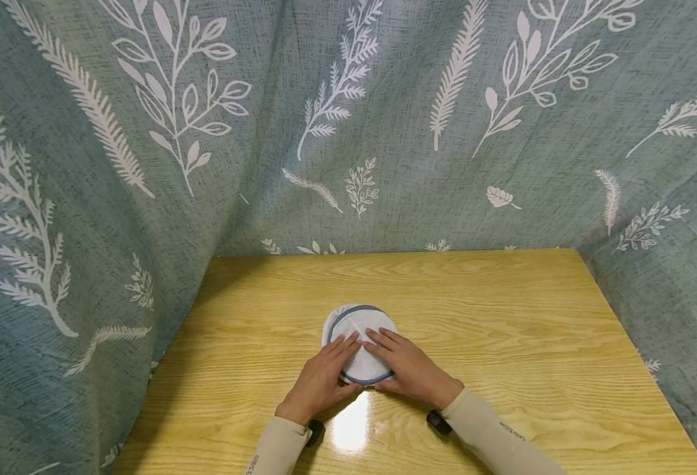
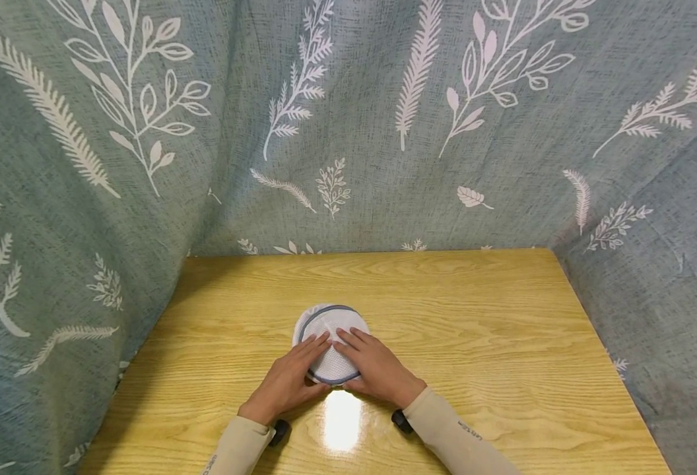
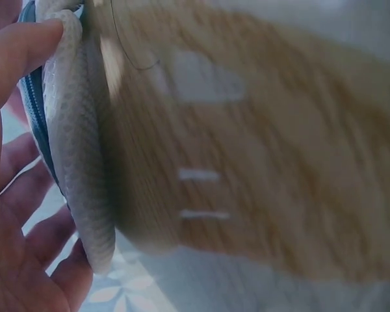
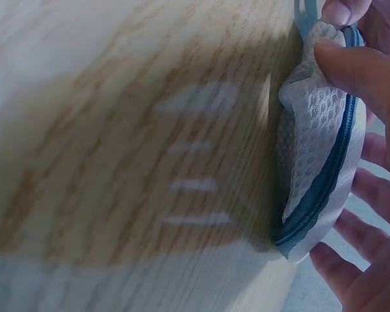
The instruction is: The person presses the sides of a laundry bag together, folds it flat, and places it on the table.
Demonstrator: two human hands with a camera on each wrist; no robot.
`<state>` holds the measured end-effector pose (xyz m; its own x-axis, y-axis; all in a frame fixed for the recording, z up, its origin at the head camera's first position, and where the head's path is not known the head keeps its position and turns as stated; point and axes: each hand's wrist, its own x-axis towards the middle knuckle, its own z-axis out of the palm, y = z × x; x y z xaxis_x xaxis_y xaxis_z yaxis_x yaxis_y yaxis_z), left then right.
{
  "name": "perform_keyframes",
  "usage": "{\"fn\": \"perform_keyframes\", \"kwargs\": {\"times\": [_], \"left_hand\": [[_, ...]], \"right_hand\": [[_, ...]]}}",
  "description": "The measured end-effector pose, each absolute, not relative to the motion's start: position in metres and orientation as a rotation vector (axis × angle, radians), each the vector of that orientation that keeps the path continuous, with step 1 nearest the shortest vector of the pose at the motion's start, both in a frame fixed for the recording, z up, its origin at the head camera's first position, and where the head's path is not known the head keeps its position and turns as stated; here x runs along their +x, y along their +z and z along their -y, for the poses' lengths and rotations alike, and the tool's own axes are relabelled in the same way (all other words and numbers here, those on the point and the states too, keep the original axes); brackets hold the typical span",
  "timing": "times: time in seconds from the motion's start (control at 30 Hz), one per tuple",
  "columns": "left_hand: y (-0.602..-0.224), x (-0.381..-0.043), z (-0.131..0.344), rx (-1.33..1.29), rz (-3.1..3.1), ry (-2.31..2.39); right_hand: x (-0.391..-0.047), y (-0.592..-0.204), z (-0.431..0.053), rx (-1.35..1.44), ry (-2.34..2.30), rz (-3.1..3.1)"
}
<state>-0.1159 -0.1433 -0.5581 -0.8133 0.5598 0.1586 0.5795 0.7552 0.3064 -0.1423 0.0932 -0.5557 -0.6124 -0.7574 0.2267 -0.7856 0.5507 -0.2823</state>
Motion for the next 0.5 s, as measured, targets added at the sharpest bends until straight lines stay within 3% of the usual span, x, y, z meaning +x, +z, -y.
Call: {"fn": "perform_keyframes", "kwargs": {"times": [0.5], "left_hand": [[-0.5582,-0.1163,0.1405,-0.931,2.936,-0.465]], "right_hand": [[-0.141,-0.5537,-0.0865,1.315,0.487,2.809]]}}
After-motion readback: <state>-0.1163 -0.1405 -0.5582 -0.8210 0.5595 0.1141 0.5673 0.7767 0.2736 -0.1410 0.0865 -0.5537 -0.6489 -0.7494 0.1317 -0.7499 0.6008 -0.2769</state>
